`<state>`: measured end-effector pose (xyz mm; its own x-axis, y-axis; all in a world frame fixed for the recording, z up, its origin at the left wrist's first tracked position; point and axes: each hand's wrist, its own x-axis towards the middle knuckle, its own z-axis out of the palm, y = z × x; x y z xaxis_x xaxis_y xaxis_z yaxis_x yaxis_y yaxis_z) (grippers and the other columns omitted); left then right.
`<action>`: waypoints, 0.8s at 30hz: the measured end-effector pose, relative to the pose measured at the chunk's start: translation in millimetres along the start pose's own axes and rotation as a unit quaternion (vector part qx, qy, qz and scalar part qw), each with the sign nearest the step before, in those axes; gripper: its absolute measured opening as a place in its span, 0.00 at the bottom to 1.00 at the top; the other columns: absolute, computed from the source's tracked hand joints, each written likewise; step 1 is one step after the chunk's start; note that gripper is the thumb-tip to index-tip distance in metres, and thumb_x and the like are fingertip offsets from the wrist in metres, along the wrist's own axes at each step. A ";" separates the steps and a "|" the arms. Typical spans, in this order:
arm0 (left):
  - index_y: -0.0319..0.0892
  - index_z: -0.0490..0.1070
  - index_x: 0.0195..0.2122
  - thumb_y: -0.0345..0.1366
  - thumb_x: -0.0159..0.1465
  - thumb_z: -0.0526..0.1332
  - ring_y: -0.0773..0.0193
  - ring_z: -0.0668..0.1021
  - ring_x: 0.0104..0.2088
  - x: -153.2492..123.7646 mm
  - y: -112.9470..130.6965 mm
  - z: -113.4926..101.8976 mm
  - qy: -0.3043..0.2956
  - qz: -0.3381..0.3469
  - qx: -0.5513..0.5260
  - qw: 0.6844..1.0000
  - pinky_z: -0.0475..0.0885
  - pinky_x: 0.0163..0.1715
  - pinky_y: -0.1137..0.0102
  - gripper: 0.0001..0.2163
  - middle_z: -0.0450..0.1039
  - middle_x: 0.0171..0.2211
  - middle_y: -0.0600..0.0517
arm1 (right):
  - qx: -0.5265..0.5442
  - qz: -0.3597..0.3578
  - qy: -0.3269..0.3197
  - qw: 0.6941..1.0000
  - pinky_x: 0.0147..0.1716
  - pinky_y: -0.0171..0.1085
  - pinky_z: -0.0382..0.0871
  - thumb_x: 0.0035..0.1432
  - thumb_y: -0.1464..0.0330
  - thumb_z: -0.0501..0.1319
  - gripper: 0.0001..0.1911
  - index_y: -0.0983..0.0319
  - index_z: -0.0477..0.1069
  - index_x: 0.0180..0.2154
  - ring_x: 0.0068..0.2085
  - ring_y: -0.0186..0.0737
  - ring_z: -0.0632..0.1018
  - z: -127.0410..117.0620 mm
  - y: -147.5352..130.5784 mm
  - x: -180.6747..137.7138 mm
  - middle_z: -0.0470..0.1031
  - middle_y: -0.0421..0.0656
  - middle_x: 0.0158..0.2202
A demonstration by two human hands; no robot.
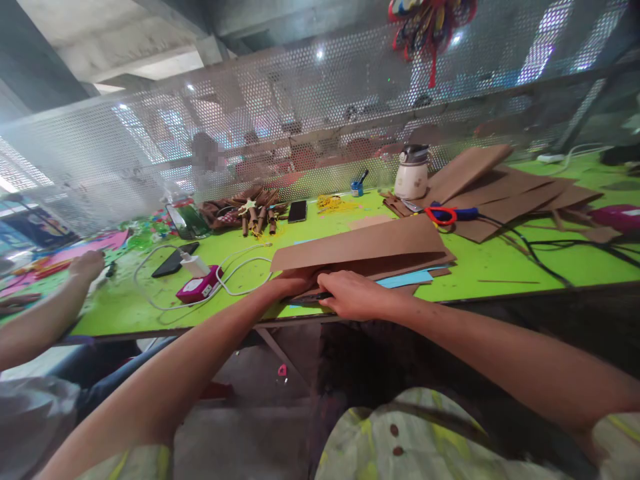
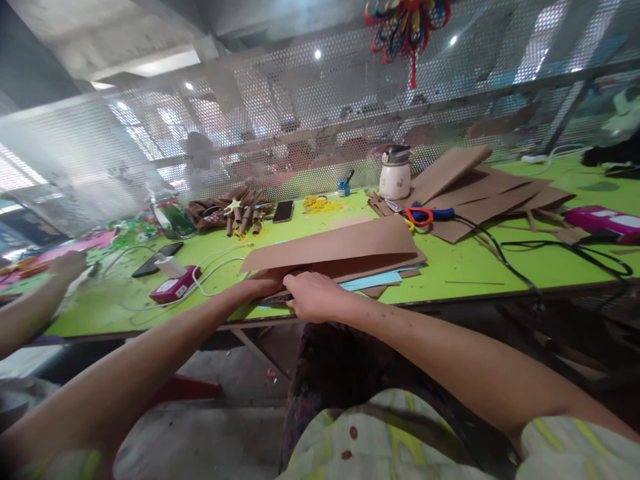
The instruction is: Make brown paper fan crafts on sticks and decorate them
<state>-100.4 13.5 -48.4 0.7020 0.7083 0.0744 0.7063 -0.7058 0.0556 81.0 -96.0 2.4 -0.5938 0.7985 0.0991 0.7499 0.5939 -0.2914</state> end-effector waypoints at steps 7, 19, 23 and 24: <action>0.43 0.66 0.51 0.43 0.63 0.48 0.55 0.67 0.52 0.9 7.4 -7.5 -0.004 -0.004 -0.030 1.000 0.62 0.52 0.65 0.18 0.72 0.47 0.52 | 0.037 -0.046 0.001 0.998 0.30 0.34 0.57 0.56 0.63 0.56 0.10 0.62 0.66 0.37 0.38 0.42 0.74 3.6 -5.5 -1.0 0.75 0.47 0.37; 0.43 0.64 0.53 0.55 0.61 0.48 0.52 0.68 0.53 -9.6 6.4 -9.3 0.050 -0.076 -0.009 0.996 0.62 0.52 0.60 0.26 0.67 0.53 0.47 | 0.194 0.064 0.098 0.974 0.30 0.33 0.63 0.55 0.61 0.56 0.11 0.63 0.68 0.35 0.30 0.35 0.72 -41.2 73.7 -62.3 0.74 0.41 0.29; 0.41 0.66 0.52 0.52 0.63 0.46 0.51 0.69 0.51 -7.1 12.2 -16.1 0.047 -0.011 -0.002 0.999 0.62 0.52 0.60 0.25 0.68 0.52 0.45 | 0.159 0.135 0.234 0.950 0.31 0.35 0.65 0.51 0.59 0.59 0.13 0.63 0.68 0.33 0.31 0.37 0.73 -51.9 142.4 -53.6 0.73 0.42 0.29; 0.42 0.66 0.52 0.51 0.63 0.46 0.51 0.69 0.51 -7.1 12.9 -17.2 0.051 -0.007 -0.004 0.999 0.62 0.52 0.59 0.24 0.67 0.52 0.45 | 0.172 0.155 0.257 0.938 0.30 0.36 0.66 0.51 0.58 0.59 0.14 0.63 0.68 0.33 0.30 0.37 0.73 -51.9 157.8 -49.3 0.73 0.42 0.28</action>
<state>-97.8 -0.9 -31.1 0.6784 0.7137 0.1741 0.7153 -0.6958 0.0650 243.7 -36.6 0.9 -0.0774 0.9226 0.3778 0.6725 0.3281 -0.6634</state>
